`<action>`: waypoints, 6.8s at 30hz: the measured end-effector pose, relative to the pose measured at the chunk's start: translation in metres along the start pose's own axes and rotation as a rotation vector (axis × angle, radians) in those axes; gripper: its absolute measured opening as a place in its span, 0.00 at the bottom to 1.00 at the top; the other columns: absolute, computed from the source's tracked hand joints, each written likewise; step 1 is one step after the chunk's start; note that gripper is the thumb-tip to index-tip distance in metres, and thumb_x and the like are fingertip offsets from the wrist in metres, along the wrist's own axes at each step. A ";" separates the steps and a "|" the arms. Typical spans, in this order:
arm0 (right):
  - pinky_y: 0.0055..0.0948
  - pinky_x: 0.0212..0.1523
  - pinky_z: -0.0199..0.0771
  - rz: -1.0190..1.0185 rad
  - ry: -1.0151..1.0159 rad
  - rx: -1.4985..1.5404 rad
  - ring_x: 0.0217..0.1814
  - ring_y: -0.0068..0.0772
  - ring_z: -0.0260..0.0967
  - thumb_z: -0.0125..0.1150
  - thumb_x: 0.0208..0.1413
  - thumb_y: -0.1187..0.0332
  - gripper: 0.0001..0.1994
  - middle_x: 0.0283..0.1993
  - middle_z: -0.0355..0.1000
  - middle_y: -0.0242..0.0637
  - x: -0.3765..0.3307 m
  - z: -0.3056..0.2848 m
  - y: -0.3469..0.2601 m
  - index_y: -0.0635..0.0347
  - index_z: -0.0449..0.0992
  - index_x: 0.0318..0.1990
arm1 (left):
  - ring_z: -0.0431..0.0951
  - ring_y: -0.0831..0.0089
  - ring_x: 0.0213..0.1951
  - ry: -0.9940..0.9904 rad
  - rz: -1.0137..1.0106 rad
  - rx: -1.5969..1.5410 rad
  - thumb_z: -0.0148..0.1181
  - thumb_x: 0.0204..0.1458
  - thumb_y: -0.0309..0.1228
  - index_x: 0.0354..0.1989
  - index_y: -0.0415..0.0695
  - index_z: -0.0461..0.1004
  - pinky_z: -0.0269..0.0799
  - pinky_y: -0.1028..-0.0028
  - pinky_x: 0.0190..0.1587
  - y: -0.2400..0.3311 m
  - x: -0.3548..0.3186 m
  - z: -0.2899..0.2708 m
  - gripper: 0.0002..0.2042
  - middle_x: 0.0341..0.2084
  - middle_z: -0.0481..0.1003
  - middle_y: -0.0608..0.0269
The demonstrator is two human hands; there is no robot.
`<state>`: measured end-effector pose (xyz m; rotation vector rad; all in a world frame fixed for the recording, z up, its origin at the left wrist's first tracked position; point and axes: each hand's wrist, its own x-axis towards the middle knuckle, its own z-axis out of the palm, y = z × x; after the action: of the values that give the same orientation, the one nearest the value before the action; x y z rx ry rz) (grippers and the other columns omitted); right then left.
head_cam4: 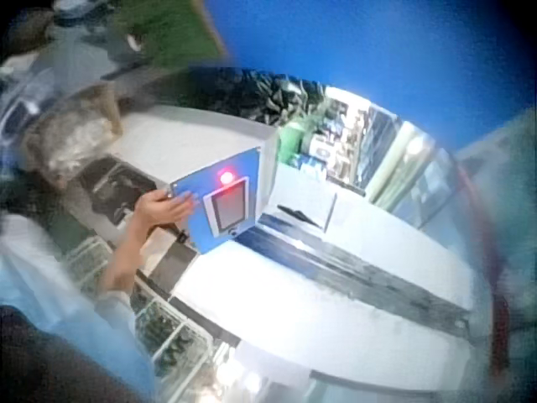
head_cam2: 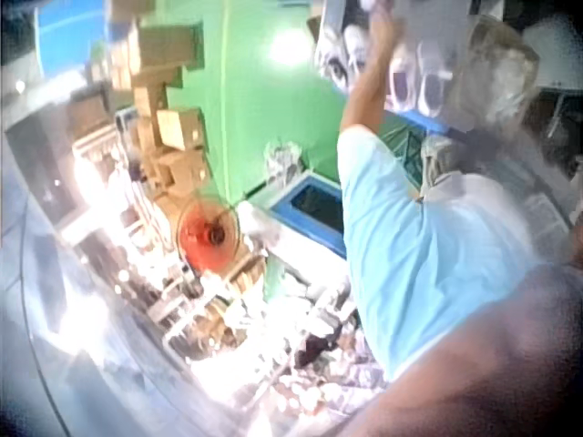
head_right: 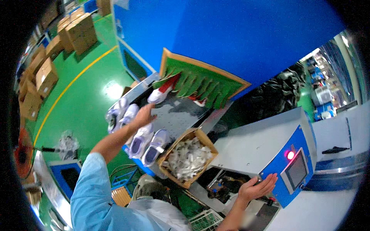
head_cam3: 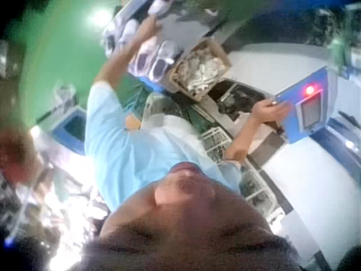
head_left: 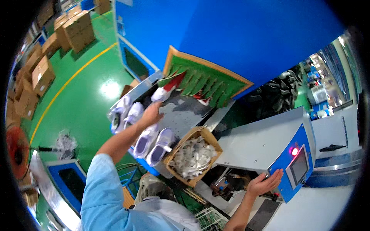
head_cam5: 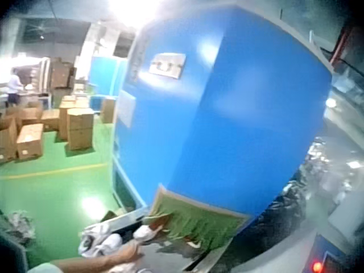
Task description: The person assembles shoes by taking shoe parts from a rack, placing them into a forming machine, and then moving the assembled shoes to a conveyor belt.
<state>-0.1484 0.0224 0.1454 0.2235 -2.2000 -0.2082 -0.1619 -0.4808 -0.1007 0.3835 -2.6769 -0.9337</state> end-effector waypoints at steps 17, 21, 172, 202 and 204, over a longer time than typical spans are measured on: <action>0.50 0.71 0.45 0.234 -0.178 0.191 0.73 0.51 0.46 0.41 0.69 0.64 0.24 0.70 0.50 0.52 0.004 -0.027 -0.038 0.68 0.53 0.67 | 0.72 0.47 0.46 0.114 -0.417 0.066 0.68 0.39 0.43 0.49 0.49 0.73 0.68 0.52 0.48 -0.030 0.131 0.052 0.26 0.43 0.71 0.53; 0.53 0.70 0.43 0.278 -0.230 0.490 0.72 0.55 0.47 0.56 0.62 0.59 0.28 0.70 0.49 0.55 -0.056 -0.043 -0.062 0.64 0.57 0.65 | 0.75 0.70 0.33 -0.086 -0.299 -0.813 0.73 0.37 0.32 0.38 0.41 0.75 0.70 0.71 0.39 0.021 0.058 -0.018 0.19 0.30 0.76 0.64; 0.28 0.26 0.67 1.957 -0.564 1.301 0.27 0.28 0.68 0.60 0.58 0.66 0.10 0.28 0.73 0.34 -0.212 -0.150 0.069 0.60 0.77 0.43 | 0.80 0.48 0.40 -0.653 -0.416 0.380 0.54 0.51 0.38 0.48 0.50 0.76 0.76 0.56 0.43 0.072 -0.224 -0.023 0.17 0.36 0.79 0.46; 0.28 0.26 0.65 0.747 -1.462 1.346 0.25 0.27 0.64 0.57 0.62 0.65 0.10 0.28 0.70 0.36 -0.127 -0.064 -0.047 0.65 0.73 0.39 | 0.77 0.53 0.44 0.752 -2.161 1.351 0.51 0.56 0.39 0.48 0.37 0.68 0.72 0.59 0.46 0.011 -0.875 -0.399 0.18 0.45 0.74 0.44; 0.27 0.26 0.64 0.702 -1.312 1.301 0.25 0.26 0.63 0.56 0.62 0.65 0.10 0.27 0.69 0.34 -0.113 -0.085 -0.055 0.64 0.74 0.37 | 0.78 0.45 0.41 0.926 -1.849 0.824 0.49 0.57 0.41 0.41 0.33 0.71 0.72 0.55 0.42 -0.014 -0.731 -0.404 0.19 0.39 0.77 0.39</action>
<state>-0.0091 -0.0102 0.0956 -0.0616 -3.0981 2.0094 0.6569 -0.4725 0.0675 2.6725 -1.0672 0.3206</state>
